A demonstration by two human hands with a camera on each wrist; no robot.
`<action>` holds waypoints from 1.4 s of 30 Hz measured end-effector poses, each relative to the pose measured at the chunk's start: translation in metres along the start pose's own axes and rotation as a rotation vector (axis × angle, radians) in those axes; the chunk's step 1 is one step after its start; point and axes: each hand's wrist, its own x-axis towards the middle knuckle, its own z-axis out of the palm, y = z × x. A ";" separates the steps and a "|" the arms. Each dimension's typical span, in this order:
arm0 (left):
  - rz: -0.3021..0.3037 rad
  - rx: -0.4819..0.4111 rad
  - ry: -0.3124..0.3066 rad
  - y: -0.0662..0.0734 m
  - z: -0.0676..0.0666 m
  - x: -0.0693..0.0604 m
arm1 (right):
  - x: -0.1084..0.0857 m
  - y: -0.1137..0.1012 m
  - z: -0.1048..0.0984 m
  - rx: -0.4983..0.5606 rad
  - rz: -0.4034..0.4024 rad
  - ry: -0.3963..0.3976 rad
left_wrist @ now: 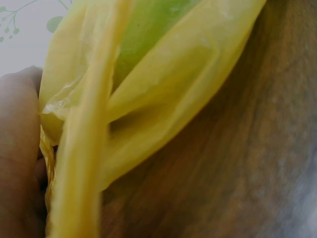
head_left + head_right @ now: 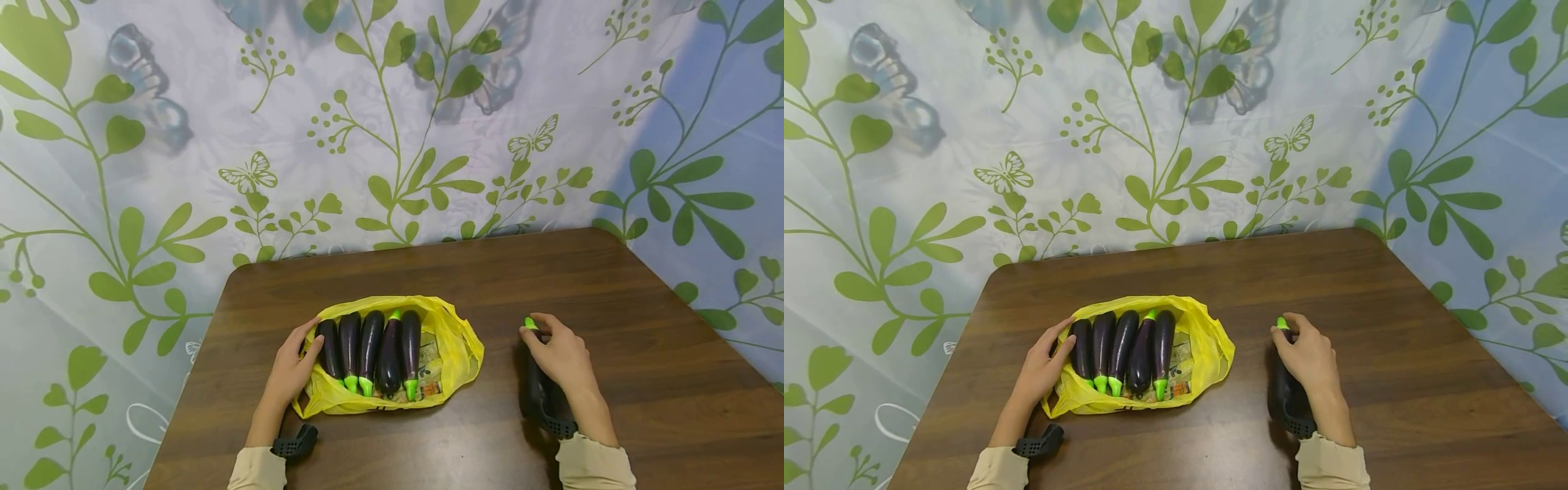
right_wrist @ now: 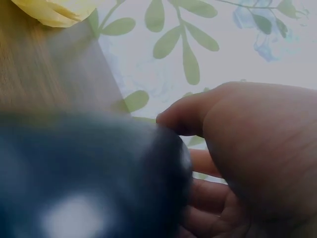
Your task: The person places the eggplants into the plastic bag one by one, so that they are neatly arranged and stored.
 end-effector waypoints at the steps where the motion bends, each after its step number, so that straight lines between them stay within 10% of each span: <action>1: 0.000 -0.001 0.000 0.000 0.000 0.000 | 0.000 0.000 0.000 0.003 -0.005 0.004; 42: -0.015 -0.006 -0.004 -0.003 0.001 0.001 | 0.001 -0.016 0.011 0.236 -0.168 0.062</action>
